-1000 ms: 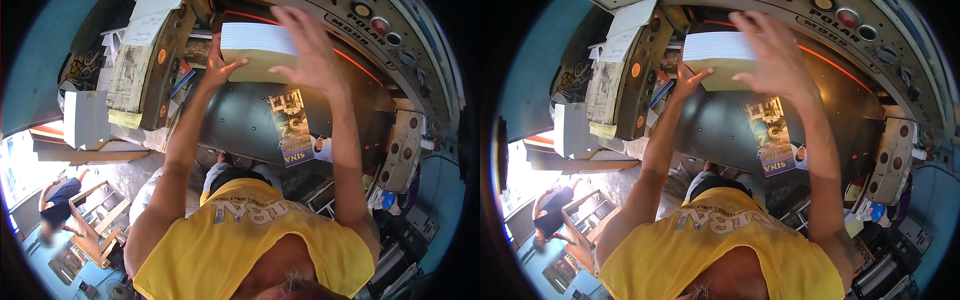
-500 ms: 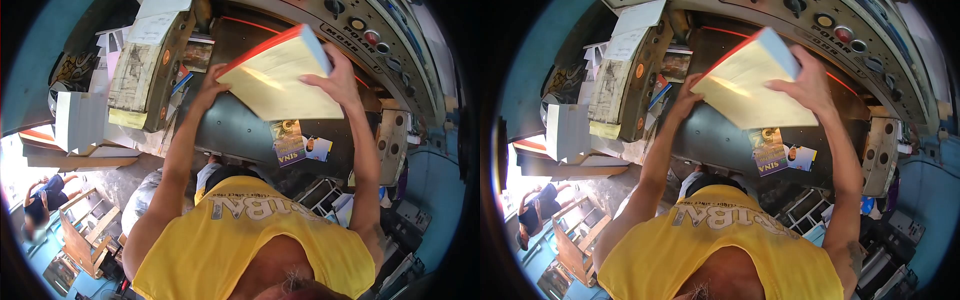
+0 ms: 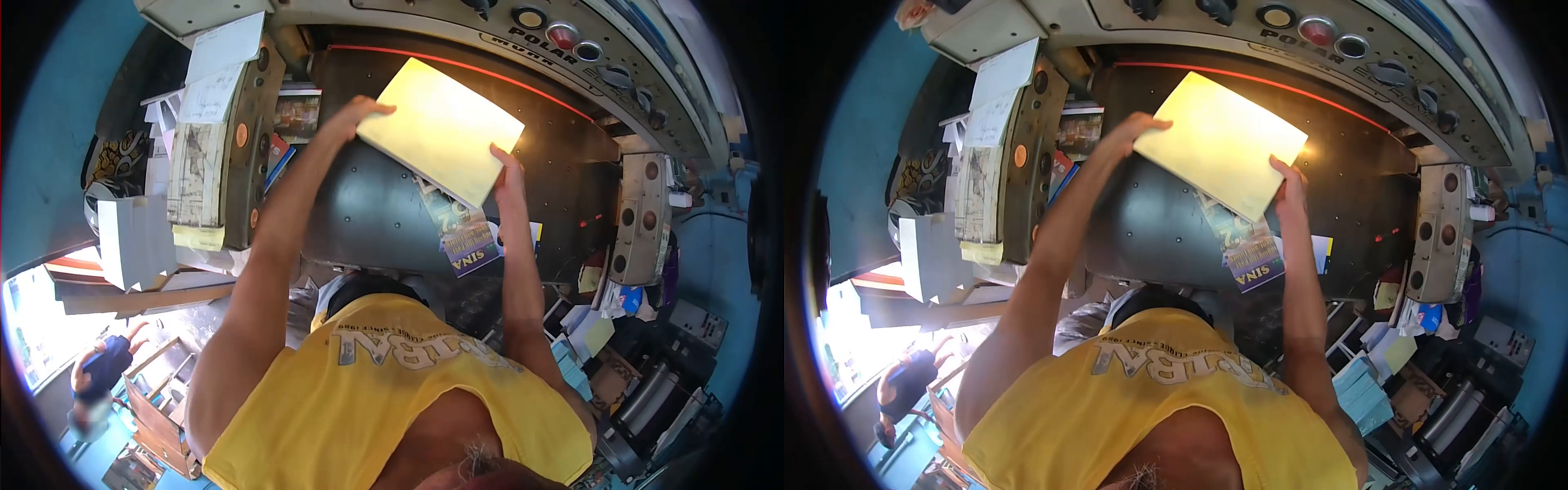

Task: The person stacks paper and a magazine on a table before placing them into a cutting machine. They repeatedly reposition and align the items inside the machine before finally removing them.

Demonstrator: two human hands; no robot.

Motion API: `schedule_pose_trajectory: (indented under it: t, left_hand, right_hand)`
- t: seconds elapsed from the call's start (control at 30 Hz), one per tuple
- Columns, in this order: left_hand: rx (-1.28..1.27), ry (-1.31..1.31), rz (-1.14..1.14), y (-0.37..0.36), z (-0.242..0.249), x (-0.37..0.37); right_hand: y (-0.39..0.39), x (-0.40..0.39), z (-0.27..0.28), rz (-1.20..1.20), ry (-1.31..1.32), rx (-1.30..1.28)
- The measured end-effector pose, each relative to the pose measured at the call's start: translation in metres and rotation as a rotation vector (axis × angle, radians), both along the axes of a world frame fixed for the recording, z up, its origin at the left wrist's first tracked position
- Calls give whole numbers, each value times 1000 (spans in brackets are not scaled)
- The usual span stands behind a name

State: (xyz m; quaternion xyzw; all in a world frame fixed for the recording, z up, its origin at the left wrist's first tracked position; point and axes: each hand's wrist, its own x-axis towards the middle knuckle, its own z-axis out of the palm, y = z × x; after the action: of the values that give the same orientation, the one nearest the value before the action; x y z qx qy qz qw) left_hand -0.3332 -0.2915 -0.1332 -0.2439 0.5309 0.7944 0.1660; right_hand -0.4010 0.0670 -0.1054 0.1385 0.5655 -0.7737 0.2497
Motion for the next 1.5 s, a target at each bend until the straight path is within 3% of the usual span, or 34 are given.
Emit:
schedule_pose_trajectory:
  t: [0.07, 0.17, 0.2, 0.27, 0.33, 0.4, 0.47, 0.5, 0.53, 0.7, 0.8, 0.93, 1.1, 1.2, 1.27, 1.3, 1.33, 1.4, 1.47, 1.5]
  left_hand:
    - [-98, -51, -136, -35, -9, -49]
    - [-537, -39, -343, -72, -10, -96]
    - [-684, -21, -299, -63, 19, -90]
    - [-1077, 77, -123, -72, -14, -95]
    - [-1477, 295, 312, -54, -6, -50]
    - [-1125, 311, 732, -23, -10, 0]
    - [-713, -82, 537, 1, 1, 40]
    - [-498, -153, 616, 18, -16, 51]
    - [-187, -41, 705, 30, -21, 56]
    - [-60, -54, 1006, -6, -35, 30]
    - [-79, -240, 1150, -13, -8, 15]
    - [396, 26, 1030, -9, 8, 3]
    - [286, -116, 880, -39, 4, -23]
    - [252, 8, 1004, -39, -35, -29]
    - [308, 88, 1034, -48, -66, -31]
    - [304, -29, 955, -57, -70, -32]
    - [494, 94, 662, -72, -93, -30]
    - [173, 28, 808, -54, -88, -30]
    - [81, -32, 907, -33, -53, -21]
    - [112, 15, 916, -27, -42, -19]
  right_hand:
    - [-11, -2, -21, -39, -68, -91]
    - [-50, 11, -35, -164, -148, -130]
    - [-64, 18, -36, -207, -152, -158]
    - [-92, 32, -34, -280, -171, -205]
    - [-120, 37, -34, -299, -168, -223]
    - [-145, 44, -28, -321, -172, -238]
    - [-174, 45, -34, -355, -146, -279]
    - [-190, 44, -33, -372, -148, -300]
    - [-206, 43, -34, -389, -147, -321]
    - [-285, 19, -42, -557, -255, -319]
    - [-317, 11, -36, -547, -265, -341]
    - [-346, 13, -22, -554, -353, -273]
    - [-348, 14, -7, -563, -380, -263]
    - [-349, 6, -33, -456, -311, -368]
    - [-345, -6, -76, -242, -281, -457]
    - [-328, -9, -85, -30, -213, -395]
    - [-301, -5, -78, 82, -123, -232]
    - [-243, 35, -52, 209, 64, 201]
    - [-164, 117, -20, 181, 805, 850]
    - [-128, 147, -7, 238, 854, 994]
